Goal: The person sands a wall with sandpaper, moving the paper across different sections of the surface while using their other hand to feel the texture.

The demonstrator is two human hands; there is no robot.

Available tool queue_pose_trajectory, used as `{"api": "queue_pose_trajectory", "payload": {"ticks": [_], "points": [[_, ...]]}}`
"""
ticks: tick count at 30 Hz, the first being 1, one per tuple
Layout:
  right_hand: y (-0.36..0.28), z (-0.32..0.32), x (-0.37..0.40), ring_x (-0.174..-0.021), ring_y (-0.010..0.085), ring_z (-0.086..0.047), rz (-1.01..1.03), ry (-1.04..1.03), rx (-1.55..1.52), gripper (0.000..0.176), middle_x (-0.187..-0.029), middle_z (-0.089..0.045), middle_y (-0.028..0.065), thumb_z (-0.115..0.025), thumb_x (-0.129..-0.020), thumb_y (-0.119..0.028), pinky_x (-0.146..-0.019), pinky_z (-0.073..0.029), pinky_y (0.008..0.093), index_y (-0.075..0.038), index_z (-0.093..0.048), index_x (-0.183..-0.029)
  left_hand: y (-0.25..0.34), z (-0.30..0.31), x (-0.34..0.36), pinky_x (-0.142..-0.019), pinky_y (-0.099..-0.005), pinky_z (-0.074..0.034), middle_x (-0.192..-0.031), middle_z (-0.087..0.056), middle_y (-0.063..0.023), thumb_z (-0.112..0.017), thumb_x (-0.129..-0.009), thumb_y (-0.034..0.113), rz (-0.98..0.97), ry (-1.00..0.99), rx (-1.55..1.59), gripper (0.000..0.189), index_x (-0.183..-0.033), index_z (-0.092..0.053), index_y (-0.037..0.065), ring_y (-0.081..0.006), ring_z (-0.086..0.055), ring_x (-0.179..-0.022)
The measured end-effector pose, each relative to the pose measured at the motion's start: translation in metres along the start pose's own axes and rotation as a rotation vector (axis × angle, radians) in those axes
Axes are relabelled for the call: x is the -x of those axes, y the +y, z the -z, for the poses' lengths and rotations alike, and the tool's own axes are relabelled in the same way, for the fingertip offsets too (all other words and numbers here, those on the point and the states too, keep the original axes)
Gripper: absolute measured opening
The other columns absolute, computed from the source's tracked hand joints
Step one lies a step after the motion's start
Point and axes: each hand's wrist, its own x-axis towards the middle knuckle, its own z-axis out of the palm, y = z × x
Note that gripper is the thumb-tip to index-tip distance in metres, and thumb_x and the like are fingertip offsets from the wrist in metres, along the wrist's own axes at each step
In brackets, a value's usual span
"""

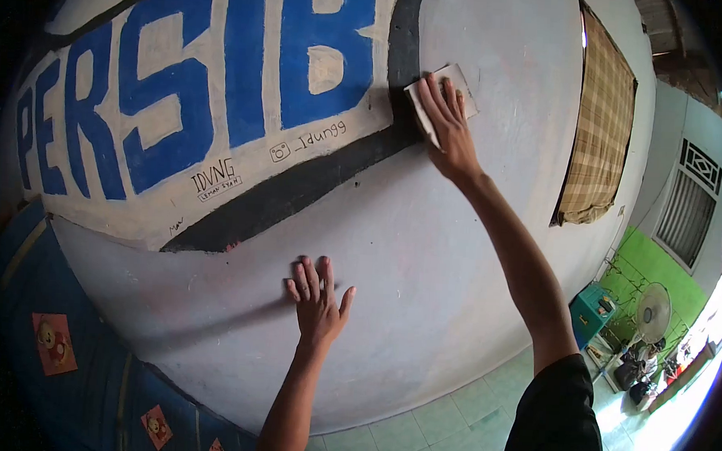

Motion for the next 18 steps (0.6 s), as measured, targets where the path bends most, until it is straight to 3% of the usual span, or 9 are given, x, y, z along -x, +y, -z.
{"api": "queue_pose_trajectory", "payload": {"ticks": [5,7,10,16,18], "points": [[-0.035,-0.041,0.122,-0.145,0.0408,-0.015,-0.068,-0.111,-0.028,0.075,-0.157,-0.024,0.0137,-0.056,-0.081,-0.012,-0.117,-0.010,0.0556,-0.007,-0.027,-0.150,0.001,-0.011,0.002,-0.115,-0.0573,-0.003,-0.156,-0.012,-0.0266,-0.045,-0.094,0.056,-0.012,0.094,-0.094,0.077,-0.150,-0.028,0.006,-0.0411,-0.008,-0.145],[-0.054,-0.059,0.192,-0.144,0.0403,-0.017,-0.124,-0.142,-0.064,0.067,-0.156,-0.026,0.0142,-0.051,-0.087,-0.015,-0.117,-0.010,0.0551,-0.008,-0.030,-0.149,-0.003,-0.012,0.002,-0.113,-0.0623,0.000,-0.155,-0.003,-0.0316,-0.043,-0.095,0.057,-0.037,0.038,-0.136,0.085,-0.151,-0.015,-0.001,-0.0453,0.000,-0.145],[-0.069,-0.064,0.250,-0.144,0.0374,-0.021,-0.177,-0.267,-0.040,0.060,-0.155,-0.028,0.0126,-0.045,-0.091,-0.022,-0.117,-0.013,0.0535,-0.012,-0.032,-0.149,-0.003,-0.014,0.002,-0.113,-0.0624,-0.001,-0.155,-0.001,-0.0310,-0.045,-0.095,0.056,-0.050,0.066,-0.128,0.085,-0.151,-0.015,-0.001,-0.0454,0.002,-0.145],[-0.036,-0.050,0.188,-0.144,0.0378,-0.020,-0.324,-0.022,-0.056,0.072,-0.156,-0.025,0.0133,-0.056,-0.085,-0.015,-0.117,-0.014,0.0527,-0.011,-0.027,-0.150,-0.001,-0.026,-0.002,-0.111,-0.0636,0.002,-0.151,0.006,-0.0375,-0.048,-0.092,0.060,-0.102,0.110,-0.211,0.095,-0.149,-0.010,-0.007,-0.0501,0.010,-0.142],[-0.039,-0.056,0.198,-0.144,0.0387,-0.019,-0.364,-0.035,-0.062,0.072,-0.156,-0.025,0.0145,-0.056,-0.085,-0.017,-0.117,-0.013,0.0529,-0.009,-0.027,-0.150,-0.001,-0.027,0.000,-0.111,-0.0627,0.006,-0.153,0.003,-0.0351,-0.051,-0.090,0.060,-0.050,0.124,-0.158,0.092,-0.148,-0.020,-0.005,-0.0493,0.007,-0.143]]}}
